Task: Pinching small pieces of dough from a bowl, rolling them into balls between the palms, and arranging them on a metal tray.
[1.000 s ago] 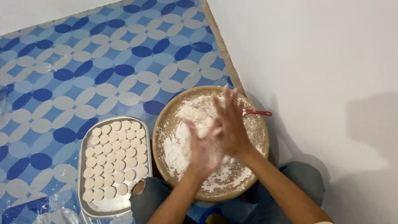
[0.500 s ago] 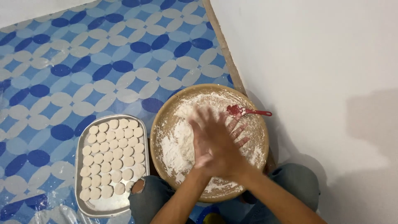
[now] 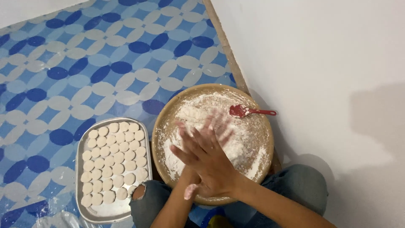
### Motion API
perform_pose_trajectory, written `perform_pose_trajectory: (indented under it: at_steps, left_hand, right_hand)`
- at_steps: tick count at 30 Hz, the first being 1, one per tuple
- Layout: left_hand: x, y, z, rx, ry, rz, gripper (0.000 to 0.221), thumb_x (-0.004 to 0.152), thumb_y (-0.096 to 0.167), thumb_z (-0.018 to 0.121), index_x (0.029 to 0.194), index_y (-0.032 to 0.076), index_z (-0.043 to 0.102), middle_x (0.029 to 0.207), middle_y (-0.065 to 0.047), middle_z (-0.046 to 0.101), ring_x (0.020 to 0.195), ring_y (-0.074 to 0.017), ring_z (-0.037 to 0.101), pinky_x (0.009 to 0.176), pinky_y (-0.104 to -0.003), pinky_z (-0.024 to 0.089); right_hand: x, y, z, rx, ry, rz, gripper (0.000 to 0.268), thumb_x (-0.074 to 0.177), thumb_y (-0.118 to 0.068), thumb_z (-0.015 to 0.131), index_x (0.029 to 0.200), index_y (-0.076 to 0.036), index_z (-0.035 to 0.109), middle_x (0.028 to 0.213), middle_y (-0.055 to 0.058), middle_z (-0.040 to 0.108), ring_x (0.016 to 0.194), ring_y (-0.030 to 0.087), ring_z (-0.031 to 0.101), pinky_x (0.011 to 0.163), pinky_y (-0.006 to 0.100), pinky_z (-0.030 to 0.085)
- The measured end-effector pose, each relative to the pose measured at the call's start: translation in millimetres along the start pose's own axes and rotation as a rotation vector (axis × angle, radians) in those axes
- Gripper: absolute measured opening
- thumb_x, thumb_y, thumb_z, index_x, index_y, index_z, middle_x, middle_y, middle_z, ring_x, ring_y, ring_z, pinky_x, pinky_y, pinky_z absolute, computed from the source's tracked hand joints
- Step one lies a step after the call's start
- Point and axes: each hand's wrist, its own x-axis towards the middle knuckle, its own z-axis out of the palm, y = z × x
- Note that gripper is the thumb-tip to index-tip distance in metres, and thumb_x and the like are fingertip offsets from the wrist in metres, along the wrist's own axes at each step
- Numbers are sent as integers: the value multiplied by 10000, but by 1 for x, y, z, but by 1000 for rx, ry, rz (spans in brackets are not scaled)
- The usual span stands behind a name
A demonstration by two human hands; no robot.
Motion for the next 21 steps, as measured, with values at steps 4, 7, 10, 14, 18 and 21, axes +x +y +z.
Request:
perform_pose_trajectory:
  at_steps: [4,7,10,14,18,21]
  left_hand:
    - [-13,1,58,-164,261,59,953,924,826,351,1478,62,478,1512,-161,486,1395,-291,466,1170,-425,399]
    - [-17,-29,53,-105,197,-204,1145,802,931,284,1461,3,406,992,-84,700,873,-147,681,801,-256,604]
    - [-14,-44,17,-244,320,-187,607,1044,465,442,1506,71,438,1452,-227,504,1266,-331,561,944,-379,618]
    - [5,-16,8,44,29,-66,986,913,833,141,1619,146,110,1684,-172,116,1531,-361,132,1258,-569,118]
    - [12,-15,50,-238,190,-52,1018,900,869,264,1608,141,185,1590,-227,306,1435,-443,321,1173,-612,308]
    - [-27,-25,-34,45,474,192,683,1052,575,381,1583,174,229,1642,-156,126,1477,-382,175,1189,-543,251]
  right_hand:
    - [12,45,-28,95,19,183,905,848,-364,752,1580,-145,268,1689,195,108,1575,381,18,1251,628,-68]
    - [22,60,-38,-167,221,277,870,931,-792,-73,1656,-320,13,1722,26,-178,1584,339,-201,1250,726,-142]
    - [26,13,-32,-137,236,181,961,962,-192,500,1619,-384,-175,1683,58,-295,1594,377,-152,1300,721,-73]
    - [14,-27,-41,483,25,21,854,1005,-832,-1,1643,-270,78,1725,64,-130,1625,375,-101,1343,637,-11]
    - [22,-12,-66,684,262,-8,710,1153,-707,71,1645,-216,217,1760,56,68,1673,254,22,1424,536,43]
    - [18,10,-47,146,176,121,825,1017,-732,-1,1637,-213,159,1739,41,60,1645,300,69,1379,554,31]
